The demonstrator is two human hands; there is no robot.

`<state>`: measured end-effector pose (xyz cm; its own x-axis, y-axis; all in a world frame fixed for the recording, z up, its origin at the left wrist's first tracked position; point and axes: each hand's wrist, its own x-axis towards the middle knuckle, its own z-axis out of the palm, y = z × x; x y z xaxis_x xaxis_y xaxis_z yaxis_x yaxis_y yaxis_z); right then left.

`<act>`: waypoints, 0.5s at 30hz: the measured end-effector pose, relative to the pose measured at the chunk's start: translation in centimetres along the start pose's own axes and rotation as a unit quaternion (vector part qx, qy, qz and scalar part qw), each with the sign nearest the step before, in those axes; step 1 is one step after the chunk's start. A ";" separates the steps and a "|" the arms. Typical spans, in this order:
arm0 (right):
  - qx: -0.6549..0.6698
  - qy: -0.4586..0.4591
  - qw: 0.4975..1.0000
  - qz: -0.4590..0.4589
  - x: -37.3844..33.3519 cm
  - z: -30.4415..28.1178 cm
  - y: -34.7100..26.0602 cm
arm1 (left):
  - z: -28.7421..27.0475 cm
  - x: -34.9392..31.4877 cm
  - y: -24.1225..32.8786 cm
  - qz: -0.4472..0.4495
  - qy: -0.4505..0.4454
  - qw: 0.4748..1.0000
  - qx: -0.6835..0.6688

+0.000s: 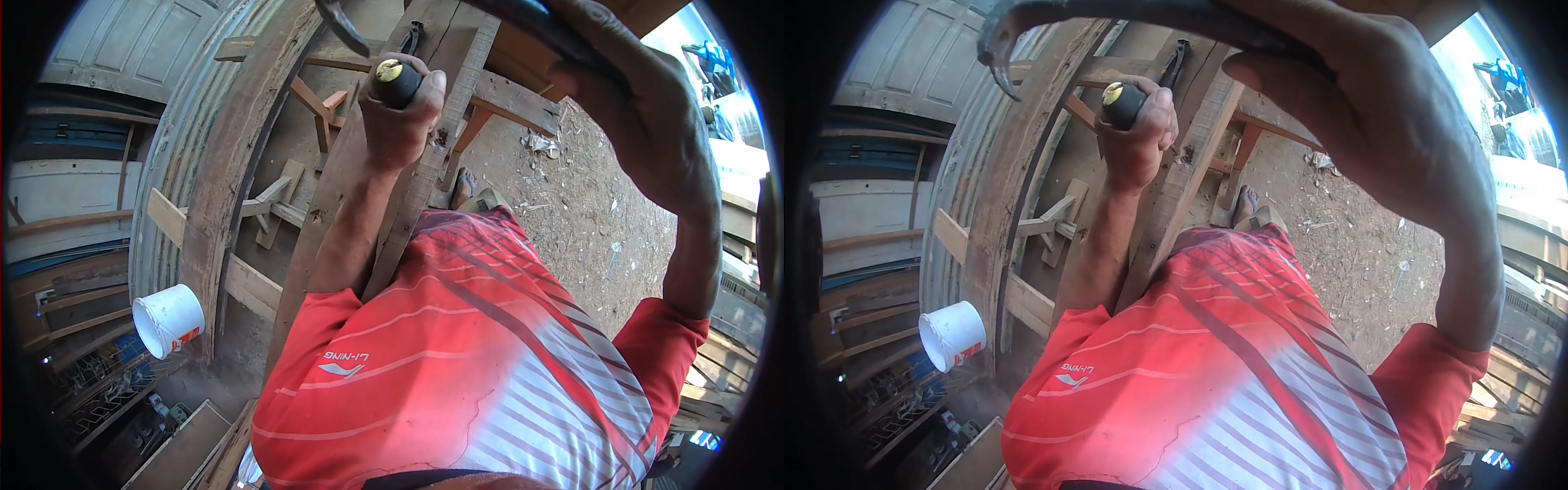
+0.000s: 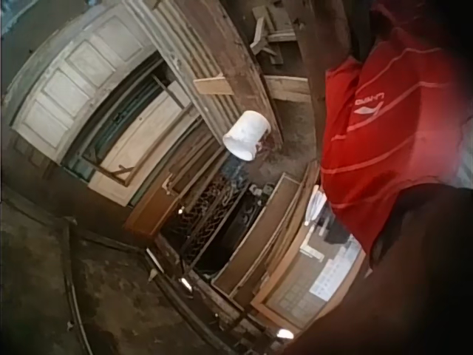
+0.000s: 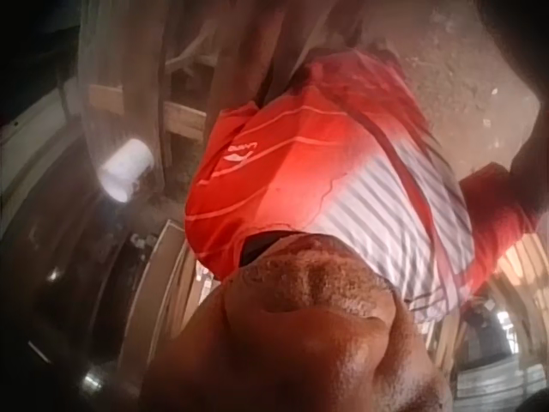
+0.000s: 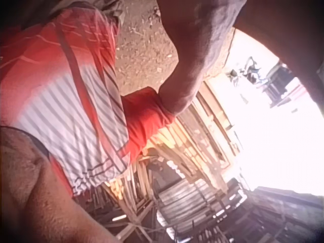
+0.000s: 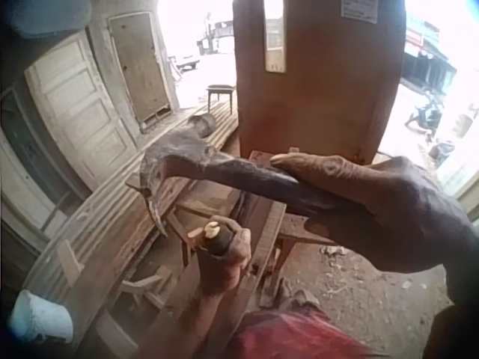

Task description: The person hammers a nail into a wooden beam while holding a screwdriver-like tool against the wood, then uses pliers to grip and pull at the nail area. The person then picks up and moves a large wooden plank.

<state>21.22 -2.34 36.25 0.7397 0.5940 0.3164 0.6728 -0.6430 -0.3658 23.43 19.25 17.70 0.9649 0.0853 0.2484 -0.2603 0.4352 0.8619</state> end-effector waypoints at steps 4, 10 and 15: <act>0.018 0.008 1.000 0.013 -0.6 0.3 0.1 | 1.0 0.7 -1.1 0.217 0.035 0.939 0.265; 0.024 -0.002 0.998 0.055 -2.1 1.6 1.3 | -1.0 0.6 -0.2 -0.072 0.170 0.969 -0.164; 0.027 0.006 0.989 0.144 -2.7 2.3 1.8 | 0.4 0.0 0.7 0.004 0.066 0.984 -0.164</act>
<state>20.42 -3.98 32.71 0.9008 0.3844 0.2021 0.4329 -0.7573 -0.4889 23.21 19.19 18.48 0.9646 0.1961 0.1765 -0.2637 0.6985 0.6652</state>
